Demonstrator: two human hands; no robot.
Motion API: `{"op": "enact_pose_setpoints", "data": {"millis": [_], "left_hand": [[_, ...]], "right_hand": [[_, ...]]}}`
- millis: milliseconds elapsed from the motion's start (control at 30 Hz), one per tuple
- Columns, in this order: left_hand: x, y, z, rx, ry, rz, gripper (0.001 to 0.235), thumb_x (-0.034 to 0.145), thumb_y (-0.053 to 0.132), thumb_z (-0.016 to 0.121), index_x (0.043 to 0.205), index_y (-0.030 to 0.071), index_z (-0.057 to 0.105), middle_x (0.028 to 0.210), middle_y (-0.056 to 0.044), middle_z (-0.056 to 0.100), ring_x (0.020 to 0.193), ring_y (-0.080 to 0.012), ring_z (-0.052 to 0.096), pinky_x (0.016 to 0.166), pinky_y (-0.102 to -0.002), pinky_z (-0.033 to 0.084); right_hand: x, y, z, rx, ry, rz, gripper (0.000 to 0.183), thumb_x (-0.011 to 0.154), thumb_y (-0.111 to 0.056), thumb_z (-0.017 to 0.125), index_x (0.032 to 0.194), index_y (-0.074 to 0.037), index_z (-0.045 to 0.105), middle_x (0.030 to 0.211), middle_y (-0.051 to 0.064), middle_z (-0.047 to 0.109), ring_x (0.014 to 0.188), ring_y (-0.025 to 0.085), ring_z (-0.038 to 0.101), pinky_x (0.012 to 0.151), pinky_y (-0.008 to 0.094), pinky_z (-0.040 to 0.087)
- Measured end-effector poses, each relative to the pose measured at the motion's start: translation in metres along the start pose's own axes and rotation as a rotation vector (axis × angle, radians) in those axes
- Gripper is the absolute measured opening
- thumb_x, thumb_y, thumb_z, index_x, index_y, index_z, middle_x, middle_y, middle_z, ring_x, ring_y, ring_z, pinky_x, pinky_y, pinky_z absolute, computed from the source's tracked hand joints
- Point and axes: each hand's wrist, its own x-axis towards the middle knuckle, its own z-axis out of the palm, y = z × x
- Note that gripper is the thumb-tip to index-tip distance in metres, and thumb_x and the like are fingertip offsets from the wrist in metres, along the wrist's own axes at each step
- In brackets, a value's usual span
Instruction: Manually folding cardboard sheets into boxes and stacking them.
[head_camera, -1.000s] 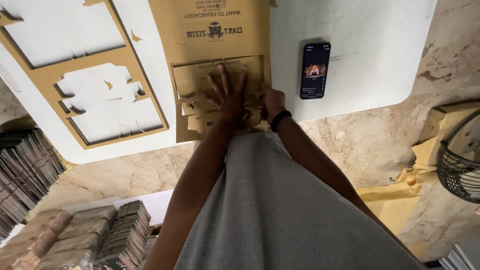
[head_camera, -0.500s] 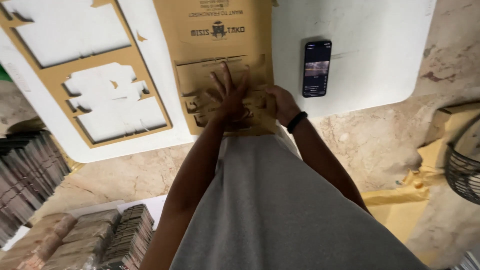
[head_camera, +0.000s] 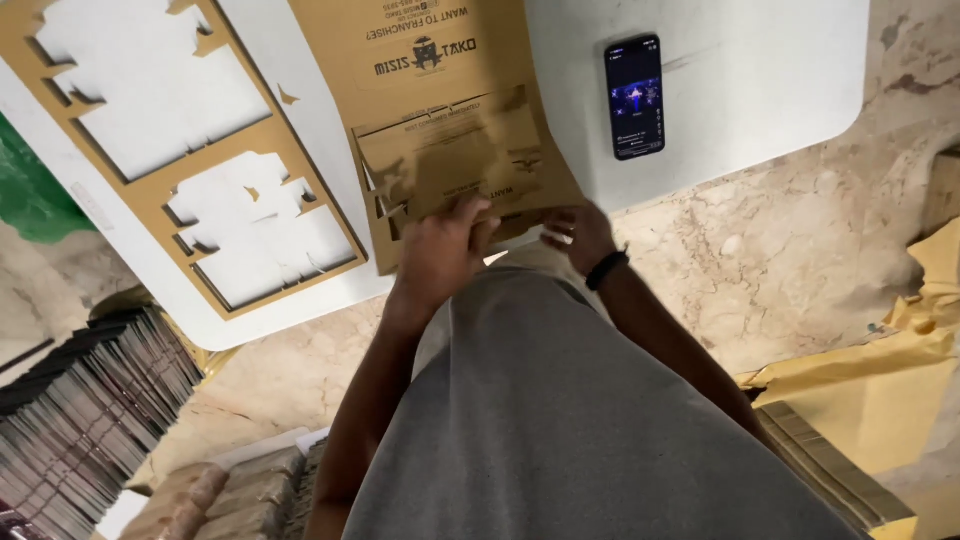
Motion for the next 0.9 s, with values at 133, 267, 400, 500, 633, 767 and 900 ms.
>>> {"op": "enact_pose_setpoints", "data": {"millis": [133, 267, 400, 500, 633, 767, 900], "left_hand": [[0.001, 0.003, -0.009, -0.111, 0.008, -0.01, 0.02, 0.098, 0.036, 0.069, 0.112, 0.022, 0.064, 0.072, -0.001, 0.069, 0.063, -0.026, 0.073, 0.053, -0.04, 0.058], [-0.009, -0.002, 0.001, -0.133, -0.006, -0.015, 0.023, 0.094, 0.033, 0.074, 0.114, 0.023, 0.068, 0.073, -0.001, 0.069, 0.062, -0.0276, 0.073, 0.046, -0.039, 0.057], [0.005, 0.006, -0.02, -0.198, 0.172, 0.001, 0.02, 0.096, 0.032, 0.074, 0.11, 0.017, 0.071, 0.072, -0.01, 0.071, 0.064, -0.0374, 0.072, 0.052, -0.047, 0.058], [0.017, 0.008, -0.043, -0.235, 0.218, -0.003, 0.021, 0.099, 0.032, 0.072, 0.11, 0.014, 0.072, 0.078, -0.015, 0.073, 0.068, -0.0423, 0.072, 0.051, -0.049, 0.057], [0.035, 0.009, -0.062, -0.179, 0.292, -0.033, 0.02, 0.099, 0.028, 0.072, 0.111, 0.012, 0.072, 0.079, -0.02, 0.072, 0.073, -0.044, 0.072, 0.058, -0.053, 0.057], [0.044, 0.007, -0.078, -0.169, 0.348, -0.072, 0.018, 0.104, 0.027, 0.068, 0.109, 0.01, 0.07, 0.082, -0.019, 0.072, 0.074, -0.0431, 0.072, 0.061, -0.051, 0.058], [0.037, 0.004, -0.062, -0.064, 0.333, -0.06, 0.026, 0.105, 0.036, 0.064, 0.106, 0.011, 0.07, 0.084, -0.016, 0.072, 0.074, -0.0414, 0.072, 0.062, -0.051, 0.058]], "right_hand": [[-0.007, 0.051, 0.012, -0.001, -0.015, 0.103, 0.052, 0.094, -0.02, 0.07, 0.137, -0.004, 0.045, 0.122, 0.019, 0.053, 0.113, 0.038, 0.062, 0.093, 0.055, 0.058], [-0.029, 0.061, 0.035, 0.063, -0.105, 0.183, 0.053, 0.089, -0.017, 0.077, 0.132, 0.001, 0.05, 0.117, 0.02, 0.057, 0.104, 0.035, 0.065, 0.085, 0.048, 0.061], [-0.055, 0.052, 0.058, 0.191, -0.109, 0.135, 0.074, 0.087, -0.018, 0.084, 0.143, 0.003, 0.041, 0.124, 0.028, 0.055, 0.111, 0.046, 0.065, 0.088, 0.06, 0.06], [-0.053, 0.056, 0.071, 0.238, -0.143, -0.009, 0.06, 0.091, -0.015, 0.077, 0.14, -0.003, 0.046, 0.122, 0.031, 0.059, 0.1, 0.049, 0.071, 0.08, 0.061, 0.064], [-0.115, 0.014, 0.064, 0.052, -0.072, -0.156, 0.051, 0.094, -0.008, 0.071, 0.138, 0.002, 0.045, 0.12, 0.033, 0.06, 0.095, 0.05, 0.072, 0.071, 0.06, 0.066], [-0.138, -0.006, -0.004, 0.057, -0.065, -0.29, 0.044, 0.091, 0.002, 0.064, 0.132, 0.0, 0.048, 0.106, 0.029, 0.068, 0.076, 0.043, 0.074, 0.057, 0.055, 0.066], [-0.122, -0.039, -0.107, 0.089, 0.044, -0.452, 0.04, 0.093, 0.006, 0.057, 0.13, 0.004, 0.044, 0.094, 0.028, 0.066, 0.068, 0.043, 0.072, 0.052, 0.059, 0.064]]}}
